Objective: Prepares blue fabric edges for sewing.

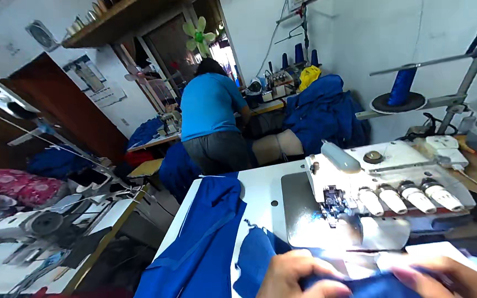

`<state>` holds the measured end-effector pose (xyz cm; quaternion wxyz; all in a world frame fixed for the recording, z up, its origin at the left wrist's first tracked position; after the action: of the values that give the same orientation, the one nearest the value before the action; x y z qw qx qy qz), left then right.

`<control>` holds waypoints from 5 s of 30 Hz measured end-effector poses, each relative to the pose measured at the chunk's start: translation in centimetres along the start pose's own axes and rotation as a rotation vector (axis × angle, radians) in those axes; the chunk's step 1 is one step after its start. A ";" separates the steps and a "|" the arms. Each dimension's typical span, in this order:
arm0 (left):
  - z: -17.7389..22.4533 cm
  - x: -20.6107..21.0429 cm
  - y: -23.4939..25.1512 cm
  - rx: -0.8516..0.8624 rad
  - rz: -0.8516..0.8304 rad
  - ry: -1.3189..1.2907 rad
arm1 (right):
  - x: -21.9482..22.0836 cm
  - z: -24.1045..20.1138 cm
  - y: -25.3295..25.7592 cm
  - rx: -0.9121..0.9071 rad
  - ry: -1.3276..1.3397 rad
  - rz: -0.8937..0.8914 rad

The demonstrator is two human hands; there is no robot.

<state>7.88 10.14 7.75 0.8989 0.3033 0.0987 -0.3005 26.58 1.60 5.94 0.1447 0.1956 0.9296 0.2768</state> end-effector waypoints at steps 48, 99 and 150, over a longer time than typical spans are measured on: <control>-15.7 7.6 -6.8 -0.916 0.260 -0.630 | 6.6 9.0 -10.0 0.222 -0.430 0.175; -15.5 7.4 -7.0 -0.800 0.258 -0.589 | 7.4 8.5 -10.3 0.131 -0.413 0.203; -15.7 7.5 -7.2 -0.802 0.268 -0.689 | 7.4 8.4 -10.5 0.095 -0.449 0.217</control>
<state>9.63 11.50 -10.92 0.9548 -0.1695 -0.1341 -0.2042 20.27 0.63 -7.97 0.3075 0.3575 0.8597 0.1963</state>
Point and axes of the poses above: each hand's wrist, its own y-axis towards the middle knuckle, its own x-axis out of the palm, z = x × y, the point moved 8 cm from there along y, towards the middle knuckle, and after that the axes turned 6 degrees about z, right-handed, at the moved point
